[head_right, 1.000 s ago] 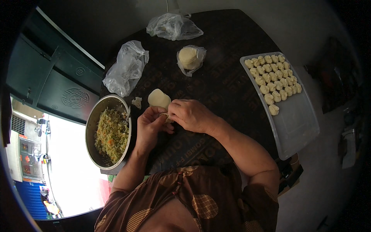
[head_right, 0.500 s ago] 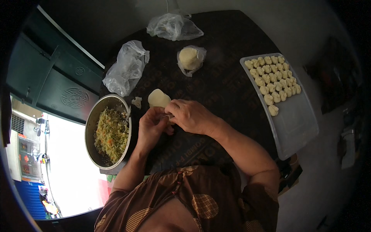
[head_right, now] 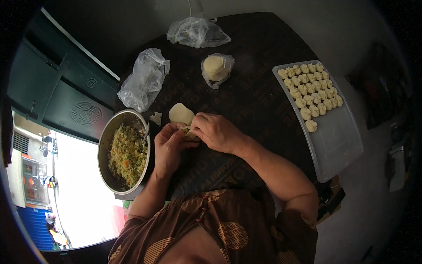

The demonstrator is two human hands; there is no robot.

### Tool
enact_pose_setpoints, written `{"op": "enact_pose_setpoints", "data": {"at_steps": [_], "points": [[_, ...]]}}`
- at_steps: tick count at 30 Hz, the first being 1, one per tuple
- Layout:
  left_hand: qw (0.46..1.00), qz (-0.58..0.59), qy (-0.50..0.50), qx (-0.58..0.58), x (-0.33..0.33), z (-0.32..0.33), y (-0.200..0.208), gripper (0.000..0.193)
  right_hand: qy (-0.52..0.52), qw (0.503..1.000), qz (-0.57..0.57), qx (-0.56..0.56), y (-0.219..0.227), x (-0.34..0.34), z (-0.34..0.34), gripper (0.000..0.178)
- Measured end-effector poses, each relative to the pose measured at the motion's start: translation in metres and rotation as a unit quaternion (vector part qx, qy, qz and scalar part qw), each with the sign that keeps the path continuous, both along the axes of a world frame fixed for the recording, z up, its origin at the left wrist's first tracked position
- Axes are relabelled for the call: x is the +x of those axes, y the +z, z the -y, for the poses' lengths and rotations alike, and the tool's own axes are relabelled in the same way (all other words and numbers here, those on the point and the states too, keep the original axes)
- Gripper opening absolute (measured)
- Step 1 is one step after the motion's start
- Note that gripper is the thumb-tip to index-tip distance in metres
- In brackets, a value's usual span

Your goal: The person is manually filling and folding dumpling skins to prepare dumplings.

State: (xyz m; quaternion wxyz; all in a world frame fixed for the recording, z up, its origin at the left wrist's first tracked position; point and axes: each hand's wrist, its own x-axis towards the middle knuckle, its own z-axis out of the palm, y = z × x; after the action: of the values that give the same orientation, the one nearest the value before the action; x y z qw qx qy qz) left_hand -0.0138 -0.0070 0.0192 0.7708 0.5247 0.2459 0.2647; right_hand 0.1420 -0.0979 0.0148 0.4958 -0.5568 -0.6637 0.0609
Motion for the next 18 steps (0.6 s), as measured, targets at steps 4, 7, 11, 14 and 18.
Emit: {"op": "enact_pose_setpoints", "data": {"at_steps": [4, 7, 11, 14, 18], "points": [[1.000, -0.011, 0.006, 0.001, 0.0006, 0.0000, 0.0010, 0.015, 0.007, 1.000, 0.003, -0.004, -0.0015, 0.0003, -0.0002, 0.014], [1.000, -0.020, -0.002, 0.021, 0.0020, 0.0006, -0.0009, 0.013, 0.002, 0.999, 0.045, -0.004, -0.0045, 0.0020, 0.0000, 0.013], [0.998, -0.037, -0.017, 0.045, 0.0019, 0.0015, -0.0059, 0.010, 0.008, 0.996, 0.083, 0.011, -0.0026, 0.0013, 0.0007, 0.013], [0.997, -0.040, -0.012, 0.062, 0.0021, 0.0030, -0.0063, 0.008, 0.018, 0.995, 0.097, 0.021, 0.0000, 0.0012, 0.0018, 0.014], [0.996, -0.058, -0.014, 0.068, 0.0012, 0.0017, -0.0056, 0.009, -0.007, 0.998, 0.052, -0.033, 0.0024, 0.0002, 0.0028, 0.015]]}}
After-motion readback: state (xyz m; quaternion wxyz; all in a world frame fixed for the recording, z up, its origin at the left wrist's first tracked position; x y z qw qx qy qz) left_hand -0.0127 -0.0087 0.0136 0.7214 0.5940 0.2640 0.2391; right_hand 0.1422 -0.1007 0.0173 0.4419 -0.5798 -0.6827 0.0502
